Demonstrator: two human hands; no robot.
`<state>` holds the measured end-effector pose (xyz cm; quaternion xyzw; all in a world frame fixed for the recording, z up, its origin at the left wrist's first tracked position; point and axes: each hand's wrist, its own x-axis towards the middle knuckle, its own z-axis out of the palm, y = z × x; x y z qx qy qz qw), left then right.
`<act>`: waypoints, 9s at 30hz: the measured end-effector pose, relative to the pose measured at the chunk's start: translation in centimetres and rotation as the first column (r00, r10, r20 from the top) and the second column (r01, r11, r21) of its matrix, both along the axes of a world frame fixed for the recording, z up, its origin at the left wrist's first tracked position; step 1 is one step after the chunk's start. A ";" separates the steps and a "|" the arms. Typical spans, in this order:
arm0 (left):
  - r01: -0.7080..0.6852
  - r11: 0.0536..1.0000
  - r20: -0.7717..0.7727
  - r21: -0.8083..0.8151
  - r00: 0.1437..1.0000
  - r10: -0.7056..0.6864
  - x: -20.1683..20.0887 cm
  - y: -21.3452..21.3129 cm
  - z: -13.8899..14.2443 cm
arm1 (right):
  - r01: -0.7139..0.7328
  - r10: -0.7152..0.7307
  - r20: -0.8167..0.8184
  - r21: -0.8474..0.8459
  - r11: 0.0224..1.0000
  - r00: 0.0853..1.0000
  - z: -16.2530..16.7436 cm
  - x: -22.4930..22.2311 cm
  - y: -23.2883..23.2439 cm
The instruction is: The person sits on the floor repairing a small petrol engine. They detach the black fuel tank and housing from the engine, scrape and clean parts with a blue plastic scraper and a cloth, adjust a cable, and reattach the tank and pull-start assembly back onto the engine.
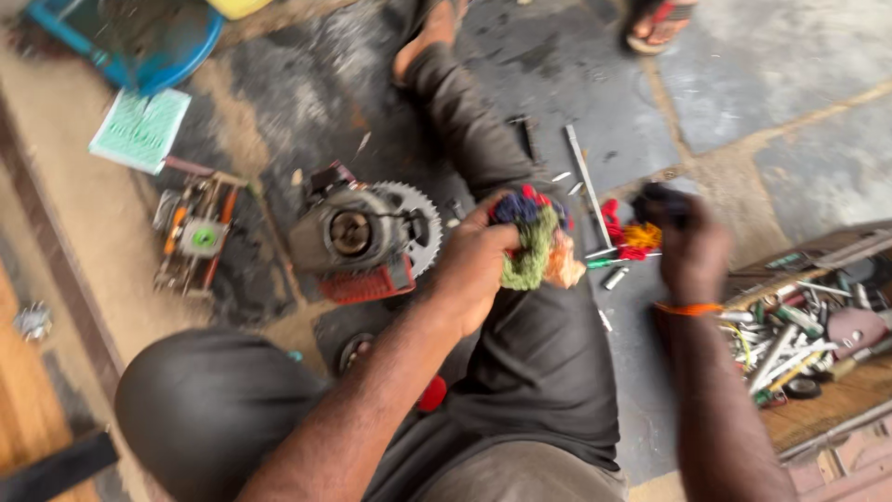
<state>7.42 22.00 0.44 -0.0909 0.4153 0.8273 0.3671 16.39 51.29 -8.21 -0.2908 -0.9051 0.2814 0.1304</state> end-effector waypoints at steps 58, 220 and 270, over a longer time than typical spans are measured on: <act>-0.365 -0.033 -0.316 -0.930 0.844 -0.433 -10.7 -15.6 -8.5 | -0.718 0.677 -0.317 -0.014 0.696 0.664 2.0 -5.9 -31.4; -0.522 0.031 -0.351 -0.852 0.526 -0.775 -9.8 -11.6 -4.4 | -0.085 0.468 -0.198 -0.964 -0.251 0.862 -5.5 -18.3 -22.9; -0.596 0.007 -0.379 -0.803 0.502 -0.778 -9.4 -11.4 -5.8 | -0.096 0.480 -0.152 -0.986 -0.138 0.864 -4.6 -18.0 -23.5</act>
